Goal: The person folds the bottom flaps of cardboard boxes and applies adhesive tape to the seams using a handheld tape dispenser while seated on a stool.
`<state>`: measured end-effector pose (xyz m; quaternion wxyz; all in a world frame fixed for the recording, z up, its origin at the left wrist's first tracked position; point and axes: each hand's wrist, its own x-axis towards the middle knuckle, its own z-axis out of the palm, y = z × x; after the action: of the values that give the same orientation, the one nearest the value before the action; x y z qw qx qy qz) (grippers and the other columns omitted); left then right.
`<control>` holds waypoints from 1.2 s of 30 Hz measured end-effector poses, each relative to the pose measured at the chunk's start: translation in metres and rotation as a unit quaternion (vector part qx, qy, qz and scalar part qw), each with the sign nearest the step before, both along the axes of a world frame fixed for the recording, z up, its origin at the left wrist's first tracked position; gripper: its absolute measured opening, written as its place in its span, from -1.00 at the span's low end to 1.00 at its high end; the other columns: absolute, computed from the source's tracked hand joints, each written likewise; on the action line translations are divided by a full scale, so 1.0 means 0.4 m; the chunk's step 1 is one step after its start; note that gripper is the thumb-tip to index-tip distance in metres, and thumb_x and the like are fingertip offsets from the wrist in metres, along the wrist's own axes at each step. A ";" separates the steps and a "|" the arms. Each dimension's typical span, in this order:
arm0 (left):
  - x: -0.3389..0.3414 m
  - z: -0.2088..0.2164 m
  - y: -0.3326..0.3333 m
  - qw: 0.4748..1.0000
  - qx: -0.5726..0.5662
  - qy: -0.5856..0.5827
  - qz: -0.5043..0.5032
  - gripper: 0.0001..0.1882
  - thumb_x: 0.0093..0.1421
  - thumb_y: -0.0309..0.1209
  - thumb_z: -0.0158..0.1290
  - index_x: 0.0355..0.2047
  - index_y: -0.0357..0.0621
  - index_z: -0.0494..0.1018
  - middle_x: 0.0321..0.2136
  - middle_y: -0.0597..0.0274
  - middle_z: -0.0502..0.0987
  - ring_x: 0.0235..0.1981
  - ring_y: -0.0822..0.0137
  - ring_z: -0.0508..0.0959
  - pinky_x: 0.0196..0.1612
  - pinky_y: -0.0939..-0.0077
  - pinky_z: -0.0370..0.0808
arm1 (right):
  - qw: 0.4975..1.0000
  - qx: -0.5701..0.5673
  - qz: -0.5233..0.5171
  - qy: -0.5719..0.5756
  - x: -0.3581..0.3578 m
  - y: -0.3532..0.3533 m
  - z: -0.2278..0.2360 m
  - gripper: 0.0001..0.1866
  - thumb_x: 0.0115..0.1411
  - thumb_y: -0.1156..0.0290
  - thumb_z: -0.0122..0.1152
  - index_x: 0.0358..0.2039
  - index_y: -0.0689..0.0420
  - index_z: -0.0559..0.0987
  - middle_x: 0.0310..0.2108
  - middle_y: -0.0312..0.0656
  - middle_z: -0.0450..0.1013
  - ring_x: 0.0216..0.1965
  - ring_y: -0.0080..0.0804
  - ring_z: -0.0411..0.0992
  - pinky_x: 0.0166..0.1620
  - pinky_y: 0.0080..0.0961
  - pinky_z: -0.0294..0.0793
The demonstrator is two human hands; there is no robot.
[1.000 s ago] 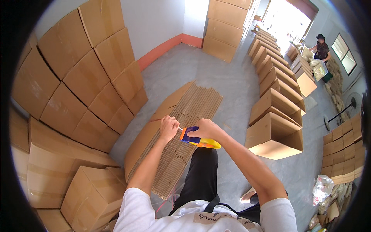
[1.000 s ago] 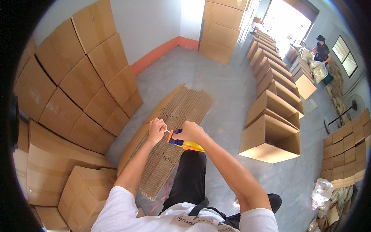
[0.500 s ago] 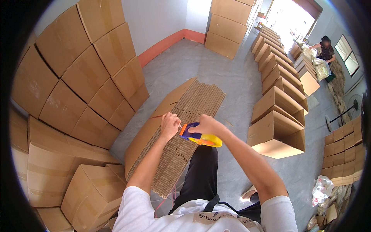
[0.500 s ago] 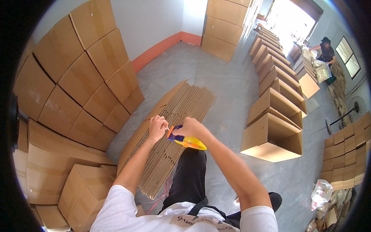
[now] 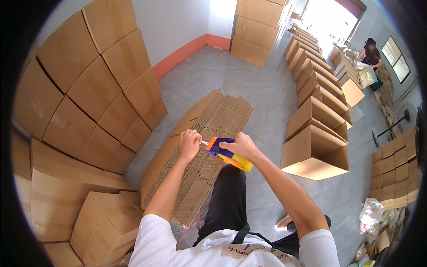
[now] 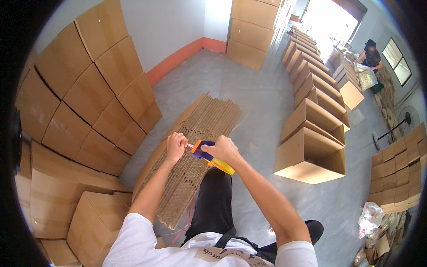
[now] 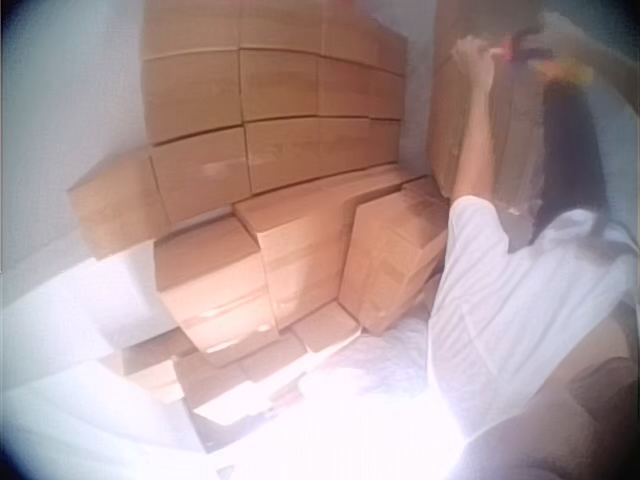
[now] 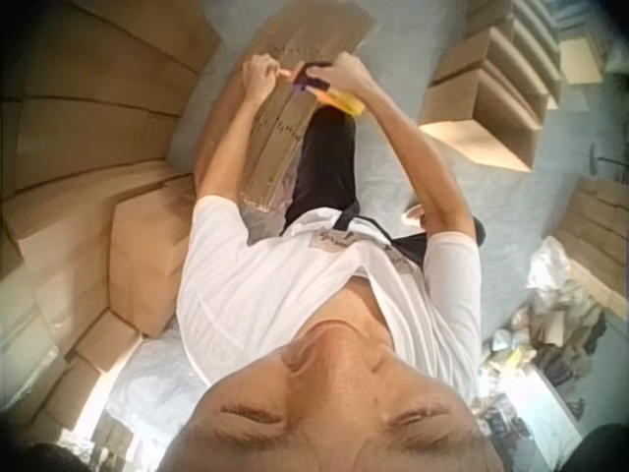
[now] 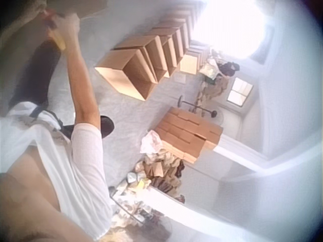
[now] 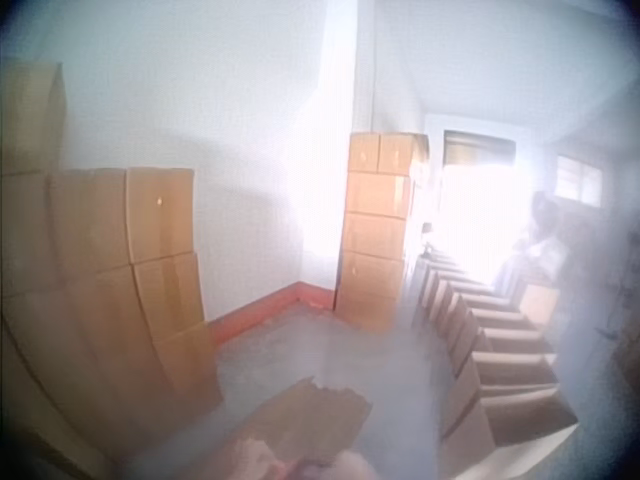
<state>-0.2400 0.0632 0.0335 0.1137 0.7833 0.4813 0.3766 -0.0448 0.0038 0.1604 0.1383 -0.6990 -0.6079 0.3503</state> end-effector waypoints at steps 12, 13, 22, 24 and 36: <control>-0.074 -0.061 0.061 0.827 -0.259 -0.490 0.092 -0.69 0.22 -0.41 -0.19 -0.69 -0.02 0.23 -0.68 0.47 0.23 -0.61 0.58 0.20 -0.48 0.66 0.20 | 0.948 -0.005 0.278 -0.156 -0.141 -0.014 0.025 -0.48 -0.33 0.01 0.24 -0.56 0.30 0.56 -0.53 0.06 0.48 -0.38 -0.08 0.49 -0.28 -0.31 0.47; -0.076 -0.081 0.051 0.871 -0.256 -0.412 0.081 -0.69 0.23 -0.40 -0.19 -0.68 -0.04 0.23 -0.67 0.47 0.22 -0.61 0.58 0.19 -0.49 0.66 0.19 | 0.948 -0.002 0.277 -0.156 -0.144 -0.023 0.020 -0.51 -0.32 0.03 0.23 -0.58 0.29 0.56 -0.53 0.05 0.48 -0.39 -0.08 0.49 -0.28 -0.31 0.47; -0.070 -0.080 0.050 0.936 -0.032 -0.330 0.119 -0.63 0.09 -0.55 -0.07 -0.04 -0.24 0.27 -0.16 0.09 0.41 -0.11 0.23 0.39 -0.04 0.46 0.29 | 0.990 0.136 0.045 0.009 0.020 -0.160 0.059 -0.48 -0.14 0.03 0.26 -0.47 0.34 0.56 -0.62 0.02 0.45 -0.57 -0.25 0.46 -0.43 -0.39 0.42; -0.054 0.003 -0.027 0.972 -0.103 -0.201 0.068 -0.39 0.05 -0.57 -0.04 0.12 -0.26 0.02 0.03 -0.01 0.23 0.08 0.16 0.22 0.12 0.36 0.11 | 0.963 0.167 -0.109 0.181 0.119 -0.225 0.054 -0.62 -0.02 0.19 0.25 -0.42 0.32 0.57 -0.63 -0.22 0.45 -0.57 -0.62 0.37 -0.50 -0.59 0.34; 0.004 0.035 -0.562 0.937 -0.181 0.297 0.042 -0.15 -0.11 -0.53 0.05 0.20 -0.25 -0.09 0.23 -0.15 -0.19 0.27 -0.03 -0.19 0.20 -0.13 -0.24 | 0.890 0.161 -0.352 0.243 0.366 -0.626 -0.061 -0.66 0.05 0.18 0.19 -0.58 0.25 0.49 -0.61 -0.38 0.35 -0.59 -0.69 0.25 -0.50 -0.70 0.22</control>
<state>-0.2385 -0.1618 0.0475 0.0891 0.8048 0.5856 0.0379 0.1015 -0.2465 0.1359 0.5062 -0.7284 -0.3174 0.3353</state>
